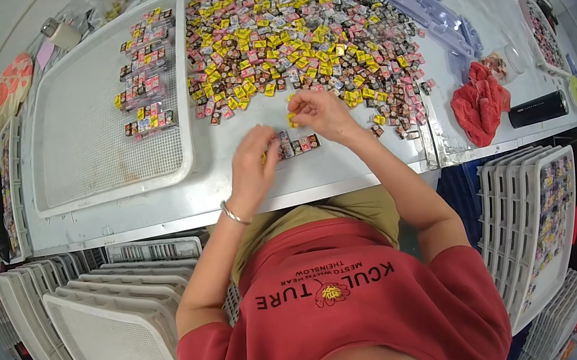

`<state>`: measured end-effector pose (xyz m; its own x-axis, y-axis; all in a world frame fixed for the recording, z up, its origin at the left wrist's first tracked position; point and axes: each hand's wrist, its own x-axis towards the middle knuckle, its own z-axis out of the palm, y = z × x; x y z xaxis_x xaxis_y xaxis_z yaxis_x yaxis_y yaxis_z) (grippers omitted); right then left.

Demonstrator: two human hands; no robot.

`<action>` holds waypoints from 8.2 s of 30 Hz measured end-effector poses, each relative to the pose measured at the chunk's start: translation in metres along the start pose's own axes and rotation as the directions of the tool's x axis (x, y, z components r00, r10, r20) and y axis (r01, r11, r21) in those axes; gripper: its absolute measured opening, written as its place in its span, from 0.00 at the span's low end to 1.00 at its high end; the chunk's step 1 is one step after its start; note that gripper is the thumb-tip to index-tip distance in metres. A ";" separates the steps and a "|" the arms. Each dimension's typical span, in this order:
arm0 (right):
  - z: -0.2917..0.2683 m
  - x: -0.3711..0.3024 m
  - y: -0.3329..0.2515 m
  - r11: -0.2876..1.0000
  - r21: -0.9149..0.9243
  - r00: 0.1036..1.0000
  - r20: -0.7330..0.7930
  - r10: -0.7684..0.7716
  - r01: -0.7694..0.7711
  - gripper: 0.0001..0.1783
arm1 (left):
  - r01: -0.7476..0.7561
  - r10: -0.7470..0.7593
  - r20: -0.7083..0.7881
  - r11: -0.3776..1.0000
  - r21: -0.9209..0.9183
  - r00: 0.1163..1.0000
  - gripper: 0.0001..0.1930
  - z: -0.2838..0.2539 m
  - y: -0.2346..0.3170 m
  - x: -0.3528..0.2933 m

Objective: Sorting and arranging small wrapped candies into neat rows on a white tray.

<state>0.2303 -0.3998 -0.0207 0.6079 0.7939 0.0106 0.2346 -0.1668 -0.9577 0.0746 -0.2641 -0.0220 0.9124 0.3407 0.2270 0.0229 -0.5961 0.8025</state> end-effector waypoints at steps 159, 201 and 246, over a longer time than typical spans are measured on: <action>-0.343 -0.017 0.148 0.479 -0.715 0.678 -0.676 -0.287 -0.509 0.28 | 0.260 -0.013 -0.349 0.693 0.672 0.937 0.30 -0.079 -0.055 -0.015; 0.111 0.136 -0.091 0.801 0.551 0.969 0.196 0.147 -0.233 0.31 | 0.202 -0.615 -0.628 0.772 -0.603 0.476 0.32 -0.185 -0.078 0.002; 0.183 0.209 -0.072 0.940 -0.338 0.982 0.188 0.026 0.040 0.18 | 0.529 -0.562 -0.451 0.822 -0.211 0.694 0.23 -0.239 -0.184 0.082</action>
<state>0.2015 -0.1151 -0.0020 0.4602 0.8852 -0.0688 0.5009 -0.3228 -0.8030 0.0478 0.0470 -0.0189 0.4362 0.8988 -0.0445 0.4149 -0.1569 0.8962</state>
